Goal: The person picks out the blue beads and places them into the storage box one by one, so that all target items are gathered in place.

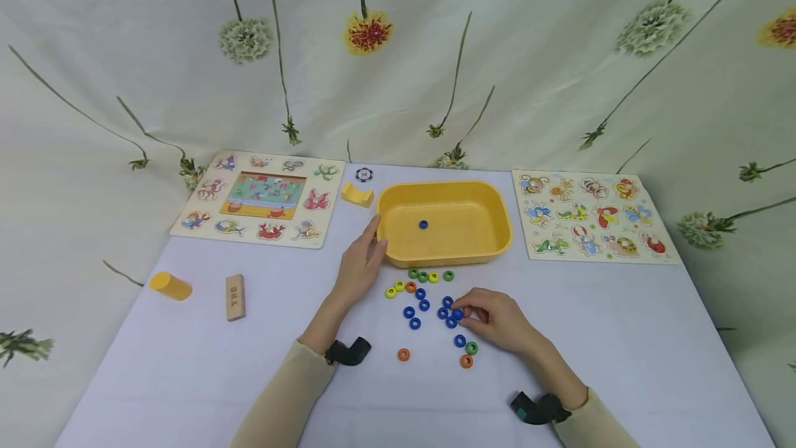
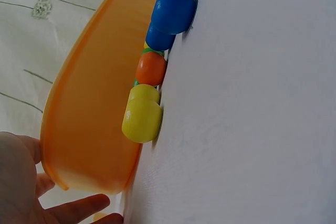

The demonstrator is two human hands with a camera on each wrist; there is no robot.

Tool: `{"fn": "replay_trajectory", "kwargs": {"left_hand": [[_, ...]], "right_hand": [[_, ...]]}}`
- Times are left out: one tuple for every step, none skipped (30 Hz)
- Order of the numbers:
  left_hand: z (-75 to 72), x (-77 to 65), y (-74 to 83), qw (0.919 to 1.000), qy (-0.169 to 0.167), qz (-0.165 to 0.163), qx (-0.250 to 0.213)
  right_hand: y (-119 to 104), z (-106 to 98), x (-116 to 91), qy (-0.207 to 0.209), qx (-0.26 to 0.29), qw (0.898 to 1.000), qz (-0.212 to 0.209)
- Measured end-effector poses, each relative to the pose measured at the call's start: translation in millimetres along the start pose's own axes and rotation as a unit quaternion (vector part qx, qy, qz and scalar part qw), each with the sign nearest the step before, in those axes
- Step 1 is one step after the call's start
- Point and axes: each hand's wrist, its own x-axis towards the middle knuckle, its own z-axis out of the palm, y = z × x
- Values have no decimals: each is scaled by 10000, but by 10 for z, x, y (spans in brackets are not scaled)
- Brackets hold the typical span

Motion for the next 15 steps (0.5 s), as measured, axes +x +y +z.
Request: {"fn": "replay_trajectory", "kwargs": {"left_hand": [[-3,0,-4,10000,2,3,5],[-4,1,-7,10000,4,14,-4],[-3,2,-9,10000,11,21,-6],[-1,5,-11,10000,0,39,-5],[4,8,-12,10000,-17,56,-3],[7,11,-12,10000,-35,82,-10],[12,14,-13,9999,-48,101,4],[14,15,-11,9999,-51,119,9],[14,14,-11,9999,-45,136,19],[15,13,-11,9999,-38,151,26],[12,9,-11,9999,-10,153,25],[9,6,-13,9999,20,162,21],[6,3,-15,9999,45,163,31],[1,-2,-15,9998,51,169,18],[-1,-5,-17,9998,52,178,-2]], "right_hand": [[-1,6,3,-1,-38,10000,25],[1,10,4,3,-48,10000,49],[-4,8,5,23,-22,10000,73],[-12,-1,6,71,45,9999,88],[-25,-21,7,120,125,9998,108],[-40,-51,12,175,201,9996,131],[-58,-92,22,237,289,9992,168],[-72,-142,42,307,359,9987,194],[-86,-202,73,382,408,9982,215],[-96,-266,118,461,407,9979,194],[-104,-337,175,528,346,9979,173],[-110,-410,243,590,281,9978,142],[-111,-481,321,652,191,9976,105],[-107,-545,408,717,92,9974,53],[-104,-602,500,775,20,9970,4]]}}
